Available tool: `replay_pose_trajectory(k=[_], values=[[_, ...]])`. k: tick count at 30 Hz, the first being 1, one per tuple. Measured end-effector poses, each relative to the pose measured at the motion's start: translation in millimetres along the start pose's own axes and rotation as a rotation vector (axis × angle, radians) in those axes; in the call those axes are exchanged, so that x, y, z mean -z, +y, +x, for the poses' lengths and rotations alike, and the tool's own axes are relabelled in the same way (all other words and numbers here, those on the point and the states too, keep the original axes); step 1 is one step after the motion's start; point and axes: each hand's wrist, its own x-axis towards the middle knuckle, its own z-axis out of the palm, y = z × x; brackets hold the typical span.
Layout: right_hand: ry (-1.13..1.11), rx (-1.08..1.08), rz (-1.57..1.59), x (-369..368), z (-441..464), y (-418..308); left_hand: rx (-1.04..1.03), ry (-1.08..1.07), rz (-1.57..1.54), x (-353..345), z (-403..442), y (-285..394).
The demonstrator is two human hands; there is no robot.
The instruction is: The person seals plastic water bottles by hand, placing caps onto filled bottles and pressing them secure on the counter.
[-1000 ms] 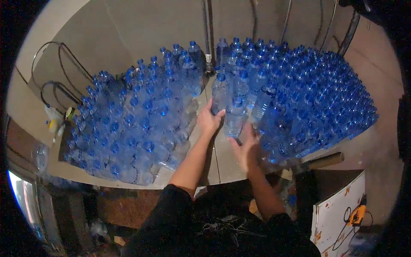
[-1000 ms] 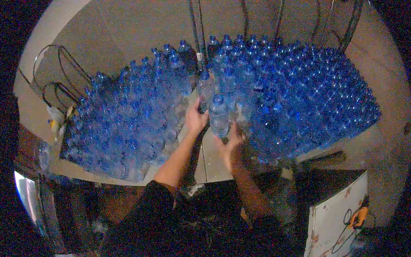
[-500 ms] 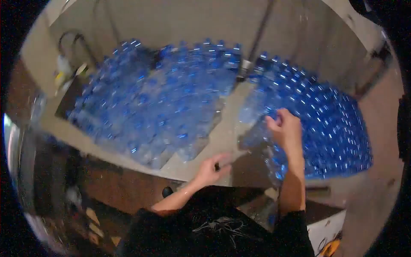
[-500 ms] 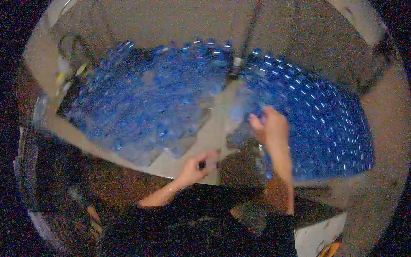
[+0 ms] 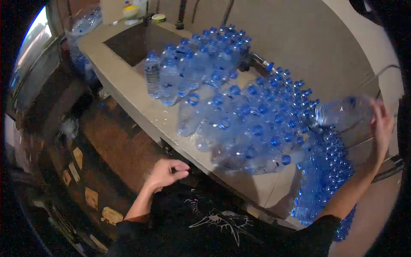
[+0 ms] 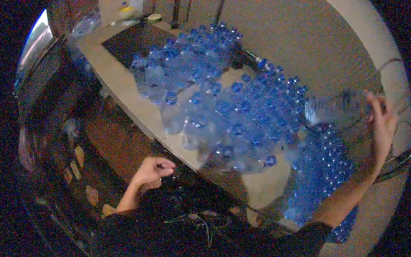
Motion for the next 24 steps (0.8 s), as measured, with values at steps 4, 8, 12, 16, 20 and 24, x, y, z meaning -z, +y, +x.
replay_pose_trajectory(k=[4, 8, 12, 16, 20, 24], values=[[0.041, 0.505, 0.001, -60.7, 91.2, -65.7, 0.039, 0.233, 0.156, 53.2, 6.7, -6.3], [-0.232, 0.150, 0.376, -168.0, 87.6, -173.5, 0.019, 0.303, 0.124, 82.0, 8.0, -24.4], [-0.354, 0.160, 0.335, -254.8, 73.9, -215.4, 0.041, 0.292, 0.121, 105.0, -1.3, -30.6], [-0.381, 0.268, 0.074, -317.9, 63.6, -225.2, 0.109, 0.280, 0.060, 118.7, -4.0, -43.2], [-0.408, 0.423, -0.014, -383.1, 38.1, -217.6, -0.026, 0.293, 0.064, 118.0, 8.6, -38.2], [-0.484, 0.359, -0.065, -409.4, 14.8, -220.3, -0.172, 0.250, 0.158, 117.4, 26.8, -17.0]])
